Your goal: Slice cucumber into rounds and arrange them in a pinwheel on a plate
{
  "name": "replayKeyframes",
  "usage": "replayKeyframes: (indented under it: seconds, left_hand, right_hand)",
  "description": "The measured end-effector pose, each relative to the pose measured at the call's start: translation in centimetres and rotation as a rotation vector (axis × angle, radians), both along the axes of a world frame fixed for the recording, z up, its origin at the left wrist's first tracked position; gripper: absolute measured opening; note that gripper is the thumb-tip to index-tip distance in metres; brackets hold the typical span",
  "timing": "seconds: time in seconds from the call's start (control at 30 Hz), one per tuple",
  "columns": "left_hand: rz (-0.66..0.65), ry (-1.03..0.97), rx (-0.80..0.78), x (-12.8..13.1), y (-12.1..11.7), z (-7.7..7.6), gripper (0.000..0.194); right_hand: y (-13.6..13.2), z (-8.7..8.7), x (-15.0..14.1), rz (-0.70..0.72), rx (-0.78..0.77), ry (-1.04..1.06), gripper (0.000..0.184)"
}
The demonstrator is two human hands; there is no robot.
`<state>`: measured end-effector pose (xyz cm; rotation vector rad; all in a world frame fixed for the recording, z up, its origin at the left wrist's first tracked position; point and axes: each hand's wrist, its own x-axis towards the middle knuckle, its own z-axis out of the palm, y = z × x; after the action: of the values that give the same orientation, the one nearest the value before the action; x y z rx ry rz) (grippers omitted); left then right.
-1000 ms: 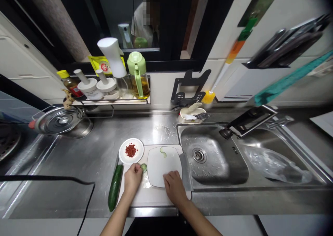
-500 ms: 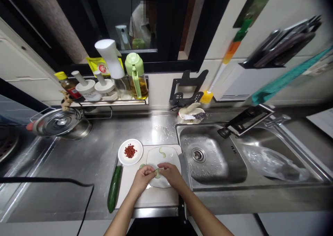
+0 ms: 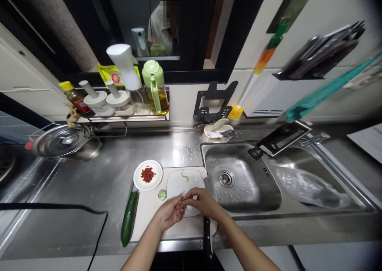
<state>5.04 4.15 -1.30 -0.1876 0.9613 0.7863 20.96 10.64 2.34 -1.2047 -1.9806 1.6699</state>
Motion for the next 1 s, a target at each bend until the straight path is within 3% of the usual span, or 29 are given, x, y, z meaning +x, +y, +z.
replayKeyframes:
  seconds: [0.4,0.6,0.8,1.0]
  left_hand:
    - [0.177,0.088,0.081,-0.2,2.7,-0.2,0.016]
    - [0.187,0.166,0.142,-0.3,3.9,-0.5,0.015]
    - [0.229,0.438,0.183,0.2,4.8,-1.1,0.020]
    - [0.100,0.824,0.293,0.8,6.0,-2.4,0.018]
  right_hand:
    - [3.9,-1.4,0.5,-0.016,-0.025,0.027,0.014]
    - [5.5,-1.8,0.7,0.054,0.037,-0.040,0.015]
    - [7.6,-2.9,0.1,0.083,0.140,-0.192,0.015]
    - [9.7,-3.6,-1.7,0.133,0.306,-0.383,0.017]
